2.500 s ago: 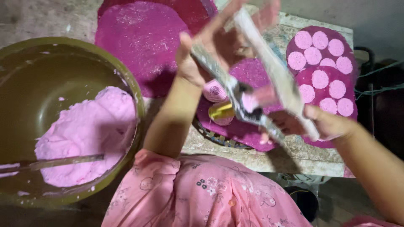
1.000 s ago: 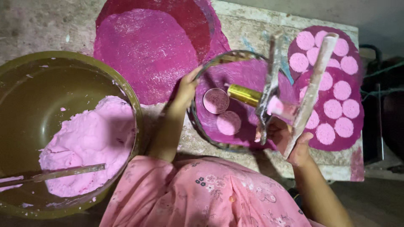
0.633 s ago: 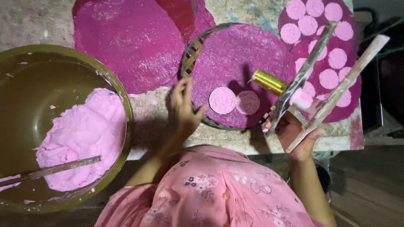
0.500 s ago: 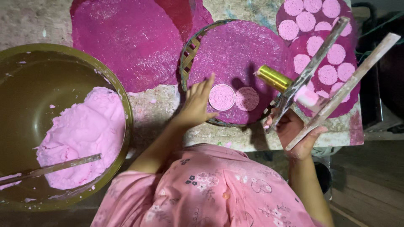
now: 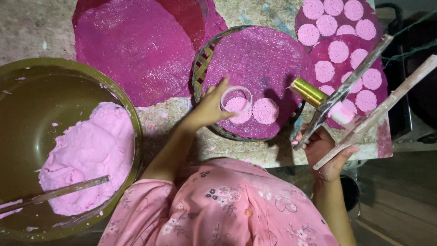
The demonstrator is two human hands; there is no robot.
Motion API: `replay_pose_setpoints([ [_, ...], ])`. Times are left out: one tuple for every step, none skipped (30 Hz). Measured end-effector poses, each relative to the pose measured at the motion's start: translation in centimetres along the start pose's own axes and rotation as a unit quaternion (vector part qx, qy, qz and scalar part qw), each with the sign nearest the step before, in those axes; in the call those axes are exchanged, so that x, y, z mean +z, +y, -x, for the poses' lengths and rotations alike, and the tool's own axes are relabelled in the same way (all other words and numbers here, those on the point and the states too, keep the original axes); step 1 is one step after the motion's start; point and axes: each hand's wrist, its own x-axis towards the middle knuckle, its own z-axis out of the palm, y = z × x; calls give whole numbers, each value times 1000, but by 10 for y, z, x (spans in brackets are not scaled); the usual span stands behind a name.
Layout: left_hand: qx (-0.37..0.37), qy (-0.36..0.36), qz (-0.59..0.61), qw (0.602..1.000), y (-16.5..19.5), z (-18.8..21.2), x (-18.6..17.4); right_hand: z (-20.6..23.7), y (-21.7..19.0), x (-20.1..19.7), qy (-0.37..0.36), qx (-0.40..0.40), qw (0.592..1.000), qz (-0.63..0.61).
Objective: The person fills a hand-held extruder press with pink paste from a large bowl, then squeezes the tool to deposit round pink foam discs onto mesh trays, repeating the cycle and occasionally wiping the tool or arranging finished discs on the trays.
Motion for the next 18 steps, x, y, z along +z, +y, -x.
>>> replay_pose_setpoints([
  [-30, 12, -24, 999, -1, -5, -5, -3, 0, 1, 11, 1, 1000, -3],
  [-61, 23, -49, 997, -1, -10, -12, -5, 0, 3, 3, -1, 1000, -2],
  [-92, 33, -73, 993, -2, -15, -18, -8, -1, 6, -5, -4, 1000, -2],
  [-78, 41, -83, 993, -1, -19, -23, -10, -1, 9, -12, -6, 1000, -1],
  [-63, 49, -94, 992, -1, -23, -27, -13, -2, 13, -9, 5, 1000, 6],
  [-49, 58, -105, 992, 0, -24, -30, -16, -4, 17, -6, 17, 1000, 12],
  [-51, 53, -109, 991, 1, -26, -32, -20, -6, 21, -4, 27, 999, 19],
  [-52, 47, -112, 991, 3, -26, -34, -25, -8, 24, -27, 29, 999, 38],
  [-53, 40, -115, 991, 5, -27, -36, -30, -11, 27, -49, 31, 997, 57],
  [-60, 34, -111, 991, 7, -29, -39, -37, -13, 29, -71, 35, 994, 77],
  [-66, 28, -108, 992, 9, -31, -42, -43, -15, 32, -77, 52, 991, 94],
  [-73, 22, -104, 992, 11, -33, -45, -52, -16, 34, -83, 67, 988, 112],
  [-51, 30, 60, 996, 14, -38, -49, -59, -16, 36, -90, 83, 984, 129],
  [-28, 38, 221, 974, 17, -45, -54, -67, -15, 39, -140, 140, 973, 117],
  [-4, 46, 376, 926, 20, -51, -57, -75, -15, 42, -190, 195, 957, 104],
  [59, -17, 523, 850, 23, -55, -60, -83, -15, 46, -240, 249, 934, 89],
  [119, -78, 653, 744, 26, -59, -63, -90, -16, 51, -210, 318, 919, 98],
  [175, -138, 759, 612, 30, -62, -63, -96, -18, 58, -179, 385, 899, 107],
])
